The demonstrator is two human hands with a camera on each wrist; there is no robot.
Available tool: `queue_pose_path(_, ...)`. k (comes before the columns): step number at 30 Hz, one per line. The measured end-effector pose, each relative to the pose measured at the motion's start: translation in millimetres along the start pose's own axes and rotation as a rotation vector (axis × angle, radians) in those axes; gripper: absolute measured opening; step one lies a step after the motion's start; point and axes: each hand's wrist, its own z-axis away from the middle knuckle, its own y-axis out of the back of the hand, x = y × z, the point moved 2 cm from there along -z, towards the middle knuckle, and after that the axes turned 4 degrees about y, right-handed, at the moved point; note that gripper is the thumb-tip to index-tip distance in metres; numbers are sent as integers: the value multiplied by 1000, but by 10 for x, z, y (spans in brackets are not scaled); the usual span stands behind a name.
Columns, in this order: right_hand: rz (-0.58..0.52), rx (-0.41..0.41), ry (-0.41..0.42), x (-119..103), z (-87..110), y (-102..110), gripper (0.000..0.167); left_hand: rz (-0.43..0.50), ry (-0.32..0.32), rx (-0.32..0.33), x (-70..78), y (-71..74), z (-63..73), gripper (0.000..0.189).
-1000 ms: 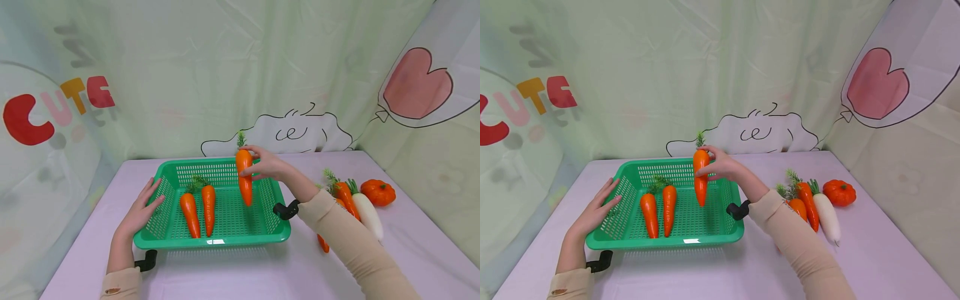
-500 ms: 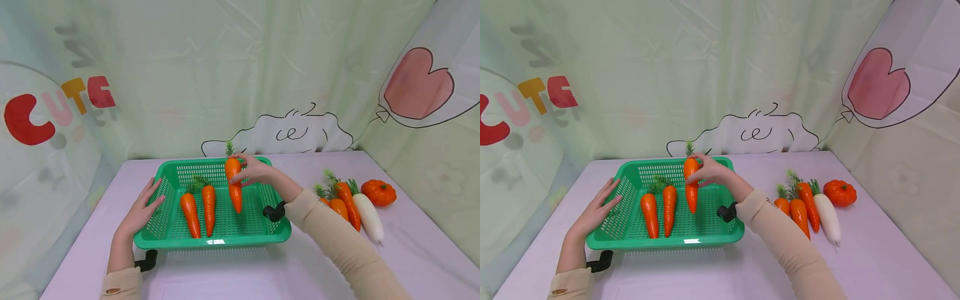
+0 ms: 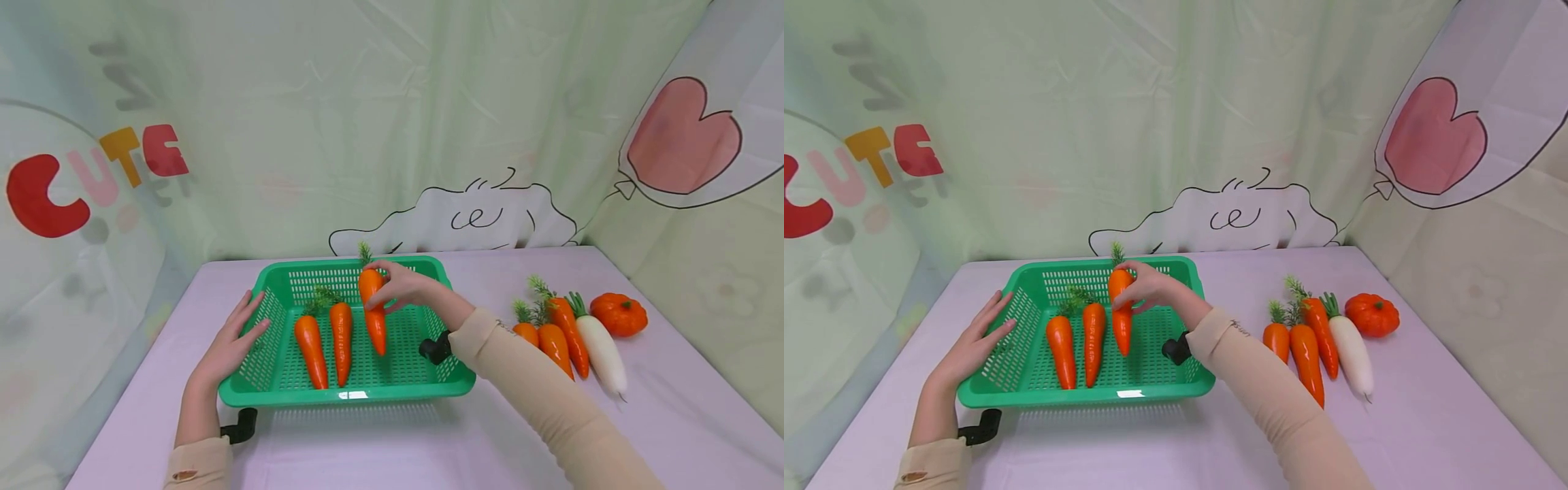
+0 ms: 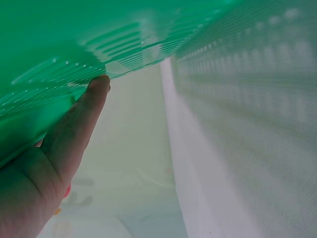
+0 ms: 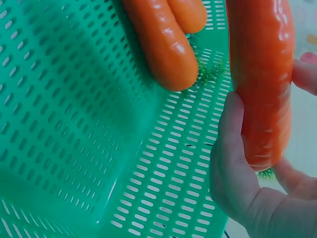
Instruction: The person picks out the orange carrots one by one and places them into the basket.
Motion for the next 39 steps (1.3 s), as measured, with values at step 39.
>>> queue_pose_path(39, 280, 16, -158, 239, -324, -432, 74, -6, 0, -1, 10, 4, 4, 60)
